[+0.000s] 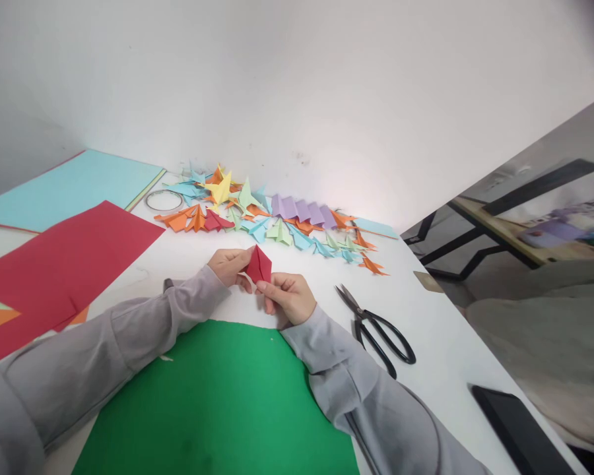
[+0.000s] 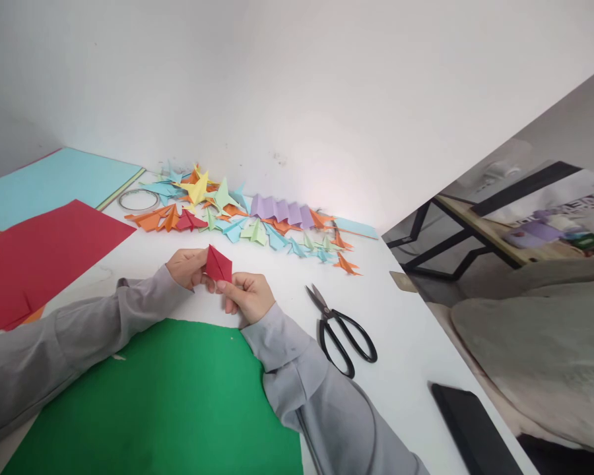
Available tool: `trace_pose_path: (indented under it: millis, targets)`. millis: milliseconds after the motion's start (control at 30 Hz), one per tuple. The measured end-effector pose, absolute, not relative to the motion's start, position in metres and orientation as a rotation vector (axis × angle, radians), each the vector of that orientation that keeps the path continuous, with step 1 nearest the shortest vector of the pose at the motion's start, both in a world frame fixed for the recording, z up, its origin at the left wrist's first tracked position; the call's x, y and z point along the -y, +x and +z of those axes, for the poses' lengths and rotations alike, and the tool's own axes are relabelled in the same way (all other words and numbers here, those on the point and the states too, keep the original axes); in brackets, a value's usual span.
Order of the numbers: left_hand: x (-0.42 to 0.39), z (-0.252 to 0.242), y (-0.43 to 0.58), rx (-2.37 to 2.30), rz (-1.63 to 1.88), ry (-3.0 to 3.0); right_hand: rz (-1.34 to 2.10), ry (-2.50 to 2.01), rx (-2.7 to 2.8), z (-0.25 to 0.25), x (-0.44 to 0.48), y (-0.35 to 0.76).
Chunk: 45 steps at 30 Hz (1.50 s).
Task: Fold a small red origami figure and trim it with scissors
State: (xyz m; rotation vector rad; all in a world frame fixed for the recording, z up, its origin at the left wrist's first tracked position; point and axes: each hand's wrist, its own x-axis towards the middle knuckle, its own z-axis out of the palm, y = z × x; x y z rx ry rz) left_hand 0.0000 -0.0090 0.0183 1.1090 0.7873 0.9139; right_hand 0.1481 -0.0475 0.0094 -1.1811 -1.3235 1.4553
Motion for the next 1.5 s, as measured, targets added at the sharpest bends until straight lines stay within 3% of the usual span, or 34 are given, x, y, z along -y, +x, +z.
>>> trace_pose_path:
  millis: [300,633,933,1500]
  targets:
    - [0.022,0.025,0.003,-0.902,0.994,1.39,1.48,-1.11,1.374,0.015,0.048,0.148]
    - [0.007,0.021,-0.004,-0.711,0.955,0.881,1.48,-1.081,1.251,0.012,0.046,0.151]
    - [0.005,0.013,-0.007,-0.445,0.924,0.913,1.489,-1.075,1.187,0.01,0.043,0.152]
    - [0.017,0.016,0.001,-0.698,1.085,1.17,1.453,-1.077,1.351,0.013,0.047,0.147]
